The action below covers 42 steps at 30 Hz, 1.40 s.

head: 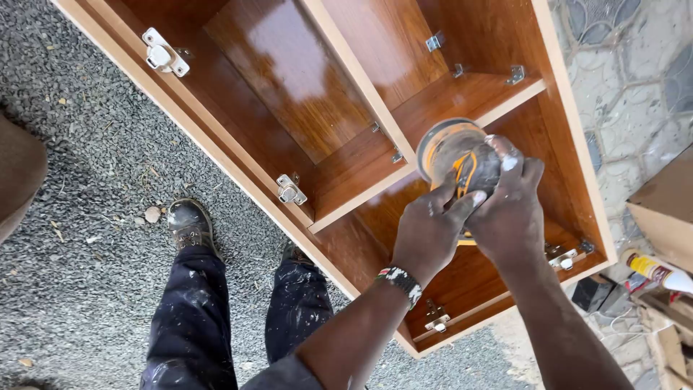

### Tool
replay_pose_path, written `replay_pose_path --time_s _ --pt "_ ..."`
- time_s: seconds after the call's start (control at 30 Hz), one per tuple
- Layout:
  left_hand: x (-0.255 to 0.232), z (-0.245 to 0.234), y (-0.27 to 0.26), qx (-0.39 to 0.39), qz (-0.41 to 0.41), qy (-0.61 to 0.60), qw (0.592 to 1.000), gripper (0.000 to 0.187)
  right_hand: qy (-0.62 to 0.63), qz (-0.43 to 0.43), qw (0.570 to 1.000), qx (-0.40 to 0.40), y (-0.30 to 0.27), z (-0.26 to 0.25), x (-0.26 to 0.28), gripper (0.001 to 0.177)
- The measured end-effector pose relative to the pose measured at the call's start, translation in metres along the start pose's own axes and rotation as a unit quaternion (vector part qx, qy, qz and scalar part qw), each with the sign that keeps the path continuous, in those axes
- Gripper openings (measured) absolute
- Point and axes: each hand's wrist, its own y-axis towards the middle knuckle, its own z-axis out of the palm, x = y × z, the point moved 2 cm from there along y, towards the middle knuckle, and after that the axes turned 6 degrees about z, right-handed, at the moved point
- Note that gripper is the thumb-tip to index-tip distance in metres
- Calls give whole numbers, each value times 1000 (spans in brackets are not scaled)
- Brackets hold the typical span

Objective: Sanding the surfaces of a wooden cabinet using an orbital sander

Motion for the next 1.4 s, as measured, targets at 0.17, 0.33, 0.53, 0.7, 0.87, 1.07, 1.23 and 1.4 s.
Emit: replay_pose_path --time_s 0.17,0.33,0.53,0.7,0.87,1.07,1.23,1.4 --pt "7 -22 -23 -6 -20 -14 1000 65 -42 -6 999 27 -12 24 -11 71" --pt "83 -62 -84 -27 -26 -3 999 73 -40 87 986 137 -79 79 19 68" --pt "124 -83 -114 -103 -59 -217 969 63 -93 -99 976 168 -101 98 65 99" --pt "127 -85 -89 -146 239 240 930 27 -244 35 950 194 -47 41 114 78" --pt "82 -117 -68 -127 150 248 949 28 -252 -33 936 244 -18 59 157 98" --pt "135 -152 -81 -137 10 86 987 47 -222 -32 927 300 -41 104 200 96" --pt "115 -154 -114 -125 -149 -29 980 69 -179 -90 931 305 -81 106 181 116" --pt "120 -110 -91 -66 -126 32 989 43 -97 52 961 254 -91 98 101 102"
